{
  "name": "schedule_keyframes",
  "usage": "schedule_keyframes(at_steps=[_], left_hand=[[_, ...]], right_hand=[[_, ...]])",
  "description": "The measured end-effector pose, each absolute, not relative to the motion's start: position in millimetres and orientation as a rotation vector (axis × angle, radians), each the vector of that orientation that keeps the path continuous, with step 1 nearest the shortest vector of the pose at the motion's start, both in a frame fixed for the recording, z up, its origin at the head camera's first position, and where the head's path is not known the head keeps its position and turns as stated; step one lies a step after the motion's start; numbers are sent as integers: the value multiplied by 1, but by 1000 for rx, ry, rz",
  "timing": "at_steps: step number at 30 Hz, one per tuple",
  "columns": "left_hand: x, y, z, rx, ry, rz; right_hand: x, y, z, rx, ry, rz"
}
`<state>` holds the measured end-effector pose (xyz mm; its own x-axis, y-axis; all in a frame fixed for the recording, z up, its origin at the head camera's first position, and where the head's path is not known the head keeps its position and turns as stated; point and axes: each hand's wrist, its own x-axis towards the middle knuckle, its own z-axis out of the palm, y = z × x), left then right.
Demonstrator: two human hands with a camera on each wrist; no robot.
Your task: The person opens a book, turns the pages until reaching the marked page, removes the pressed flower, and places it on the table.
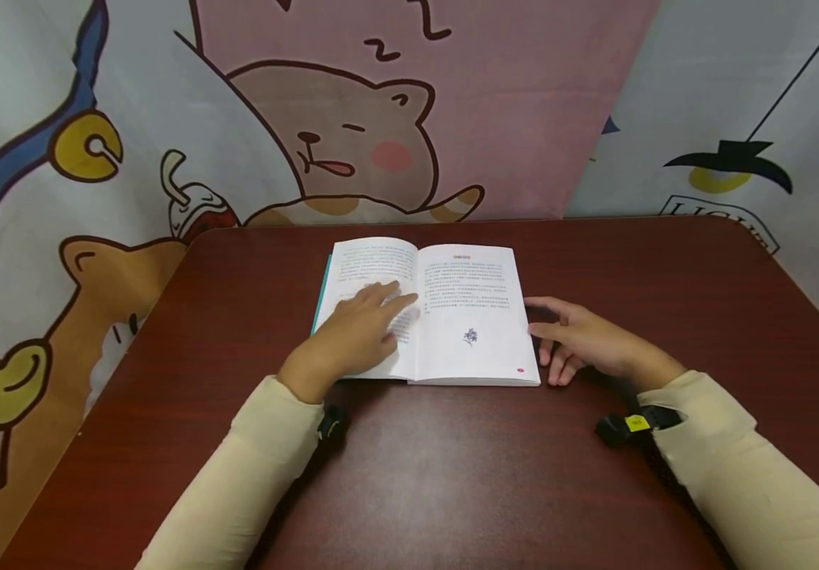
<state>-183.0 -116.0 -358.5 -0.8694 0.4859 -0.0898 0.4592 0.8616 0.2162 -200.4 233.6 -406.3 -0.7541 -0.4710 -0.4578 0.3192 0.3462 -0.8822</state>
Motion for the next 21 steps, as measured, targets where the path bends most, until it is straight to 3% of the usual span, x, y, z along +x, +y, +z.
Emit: schedule_keyframes(at_steps=[21], left_hand=[[-163, -88, -362, 917, 2787, 245]], right_hand=[[-201, 232, -406, -131, 1937, -1469]])
